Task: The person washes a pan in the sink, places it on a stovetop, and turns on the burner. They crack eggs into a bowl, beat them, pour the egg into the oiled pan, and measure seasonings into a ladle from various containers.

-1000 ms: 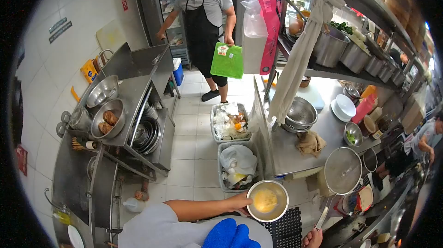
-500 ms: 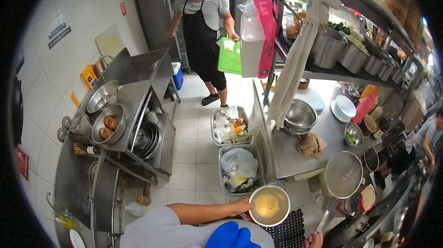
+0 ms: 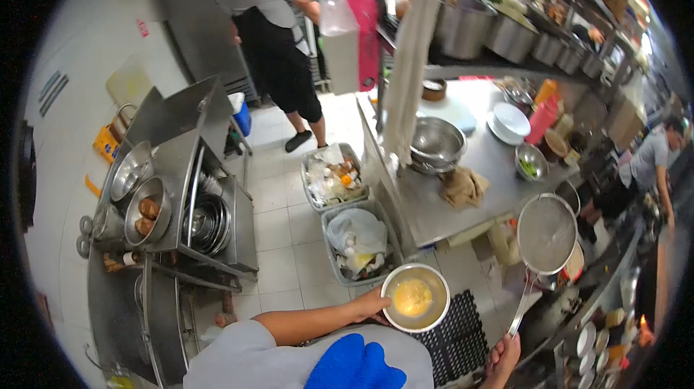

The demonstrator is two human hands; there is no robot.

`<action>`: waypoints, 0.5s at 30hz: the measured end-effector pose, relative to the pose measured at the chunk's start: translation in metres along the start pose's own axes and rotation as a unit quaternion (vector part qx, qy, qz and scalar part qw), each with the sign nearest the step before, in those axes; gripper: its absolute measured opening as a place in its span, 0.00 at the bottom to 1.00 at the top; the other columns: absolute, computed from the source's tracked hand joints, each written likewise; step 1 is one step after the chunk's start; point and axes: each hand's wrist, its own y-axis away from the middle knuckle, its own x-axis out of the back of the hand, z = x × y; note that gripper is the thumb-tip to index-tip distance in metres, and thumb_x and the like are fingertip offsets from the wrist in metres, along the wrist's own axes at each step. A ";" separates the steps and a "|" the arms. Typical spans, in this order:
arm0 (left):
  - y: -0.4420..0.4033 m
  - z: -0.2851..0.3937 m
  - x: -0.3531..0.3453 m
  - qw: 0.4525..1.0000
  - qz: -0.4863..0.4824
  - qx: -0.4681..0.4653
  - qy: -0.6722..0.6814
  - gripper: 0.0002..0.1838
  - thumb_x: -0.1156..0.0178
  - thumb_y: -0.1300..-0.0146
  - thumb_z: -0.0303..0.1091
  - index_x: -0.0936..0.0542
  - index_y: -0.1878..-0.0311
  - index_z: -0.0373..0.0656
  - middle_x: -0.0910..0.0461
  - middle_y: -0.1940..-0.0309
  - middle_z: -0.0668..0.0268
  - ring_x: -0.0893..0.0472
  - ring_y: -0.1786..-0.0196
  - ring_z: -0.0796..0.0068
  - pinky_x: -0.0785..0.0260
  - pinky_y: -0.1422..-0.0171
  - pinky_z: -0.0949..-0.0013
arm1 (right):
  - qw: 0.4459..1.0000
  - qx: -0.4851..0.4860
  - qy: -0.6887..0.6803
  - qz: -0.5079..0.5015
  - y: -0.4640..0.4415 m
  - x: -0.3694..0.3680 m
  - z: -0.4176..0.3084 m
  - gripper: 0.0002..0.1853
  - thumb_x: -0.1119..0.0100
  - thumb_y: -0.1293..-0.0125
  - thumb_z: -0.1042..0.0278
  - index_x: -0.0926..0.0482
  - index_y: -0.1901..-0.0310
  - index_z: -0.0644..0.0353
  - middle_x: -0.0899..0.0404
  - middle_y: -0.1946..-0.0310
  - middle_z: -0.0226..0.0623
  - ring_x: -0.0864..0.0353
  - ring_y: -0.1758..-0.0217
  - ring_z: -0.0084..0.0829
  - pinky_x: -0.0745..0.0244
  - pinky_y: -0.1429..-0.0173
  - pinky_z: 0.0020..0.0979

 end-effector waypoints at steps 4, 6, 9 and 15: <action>-0.012 -0.018 0.001 0.999 -0.022 0.024 -0.005 0.34 0.53 0.44 0.29 0.47 0.32 0.52 0.28 0.46 0.56 0.19 0.57 0.61 0.20 0.63 0.58 | 0.994 0.051 -0.025 0.097 0.024 0.003 -0.027 0.10 0.52 0.33 0.65 0.30 0.52 0.55 0.40 0.86 0.21 0.46 0.93 0.15 0.52 0.92 0.19; -0.015 -0.019 -0.004 0.999 -0.026 0.041 -0.006 0.34 0.53 0.44 0.28 0.46 0.32 0.51 0.28 0.47 0.57 0.19 0.57 0.62 0.20 0.62 0.58 | 0.987 0.081 -0.020 0.140 0.037 0.023 -0.042 0.10 0.53 0.33 0.64 0.30 0.52 0.54 0.41 0.85 0.21 0.47 0.93 0.14 0.52 0.92 0.19; -0.018 -0.014 -0.016 0.996 -0.040 0.081 -0.024 0.34 0.52 0.44 0.28 0.46 0.32 0.52 0.28 0.48 0.57 0.19 0.58 0.62 0.20 0.62 0.58 | 0.964 0.138 -0.034 0.225 0.068 0.055 -0.065 0.10 0.53 0.32 0.62 0.30 0.53 0.54 0.41 0.85 0.20 0.46 0.93 0.13 0.52 0.92 0.18; -0.048 -0.022 -0.046 0.989 -0.089 0.103 -0.060 0.30 0.51 0.42 0.30 0.43 0.34 0.50 0.27 0.49 0.60 0.19 0.57 0.66 0.21 0.59 0.61 | 0.889 0.227 0.011 0.397 0.151 0.180 -0.092 0.11 0.55 0.29 0.64 0.31 0.48 0.55 0.40 0.79 0.18 0.45 0.87 0.08 0.50 0.87 0.13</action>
